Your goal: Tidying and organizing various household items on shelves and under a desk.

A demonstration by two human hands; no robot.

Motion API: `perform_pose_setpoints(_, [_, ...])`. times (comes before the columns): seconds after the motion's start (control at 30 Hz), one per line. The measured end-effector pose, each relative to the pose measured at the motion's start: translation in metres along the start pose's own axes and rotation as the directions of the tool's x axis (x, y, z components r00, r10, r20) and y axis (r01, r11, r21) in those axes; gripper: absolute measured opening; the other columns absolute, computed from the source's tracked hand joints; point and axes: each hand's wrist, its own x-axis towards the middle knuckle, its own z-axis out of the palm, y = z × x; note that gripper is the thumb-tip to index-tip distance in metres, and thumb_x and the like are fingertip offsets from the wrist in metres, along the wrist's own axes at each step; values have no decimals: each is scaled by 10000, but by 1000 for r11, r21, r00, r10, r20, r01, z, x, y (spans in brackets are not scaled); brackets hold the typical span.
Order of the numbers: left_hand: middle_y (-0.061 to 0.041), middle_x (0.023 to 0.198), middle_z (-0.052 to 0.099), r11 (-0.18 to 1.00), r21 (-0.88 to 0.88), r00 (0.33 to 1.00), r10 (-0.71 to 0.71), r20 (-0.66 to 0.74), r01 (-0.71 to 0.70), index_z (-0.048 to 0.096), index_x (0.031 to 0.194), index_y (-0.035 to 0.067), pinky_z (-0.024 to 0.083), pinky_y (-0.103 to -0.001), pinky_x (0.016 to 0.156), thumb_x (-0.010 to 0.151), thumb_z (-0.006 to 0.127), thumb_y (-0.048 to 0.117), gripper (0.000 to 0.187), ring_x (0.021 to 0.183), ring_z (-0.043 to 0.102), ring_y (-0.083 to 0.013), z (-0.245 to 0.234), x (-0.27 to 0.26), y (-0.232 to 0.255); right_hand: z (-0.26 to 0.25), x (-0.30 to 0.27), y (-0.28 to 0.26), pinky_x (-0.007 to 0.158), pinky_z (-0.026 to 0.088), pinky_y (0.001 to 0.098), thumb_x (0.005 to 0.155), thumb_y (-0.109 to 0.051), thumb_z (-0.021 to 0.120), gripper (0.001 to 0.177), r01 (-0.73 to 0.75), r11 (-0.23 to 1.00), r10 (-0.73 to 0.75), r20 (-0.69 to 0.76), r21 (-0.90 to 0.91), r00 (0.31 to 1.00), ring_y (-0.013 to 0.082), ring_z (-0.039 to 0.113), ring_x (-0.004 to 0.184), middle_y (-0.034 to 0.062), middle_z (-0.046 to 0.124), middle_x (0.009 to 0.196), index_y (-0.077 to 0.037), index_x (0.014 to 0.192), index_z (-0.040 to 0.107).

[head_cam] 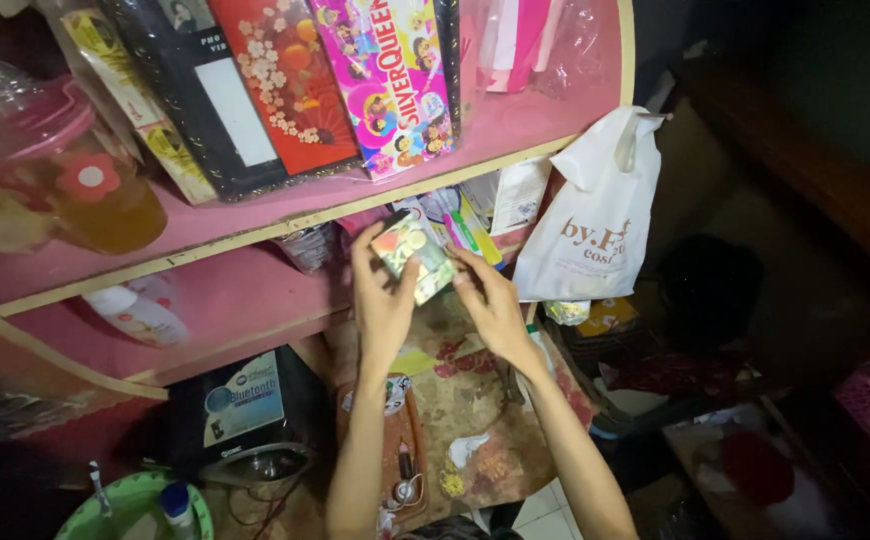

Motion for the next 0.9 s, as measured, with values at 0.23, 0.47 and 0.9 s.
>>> perform_pose_setpoints(0.23, [-208,1240,670,919,300,967,245,73,-255,486,1362,-16,511,-417,987,903,762,106,549,1123,669,-331,30,106,-119,0,-3,42,808,529,227,1005,-58,618,442,-135,975,164,-163,175,973,74,645,895,67,736,1109,-41,1441,547])
perform_pose_setpoints(0.47, [-176,1285,664,721,633,959,232,166,-283,635,1280,51,463,-436,1040,979,648,284,381,1237,608,-336,11,238,-285,-20,-16,62,719,494,198,997,-18,615,370,-206,969,232,-231,134,945,43,568,781,25,694,966,-22,1366,594])
perform_pose_setpoints(0.9, [-161,1297,676,301,782,755,581,303,-546,662,1269,91,472,-492,1068,1009,612,230,300,1232,618,-368,-2,242,-294,-14,-6,60,728,520,251,940,-25,674,357,-124,988,98,-255,-87,962,123,626,787,80,618,986,-37,1296,650])
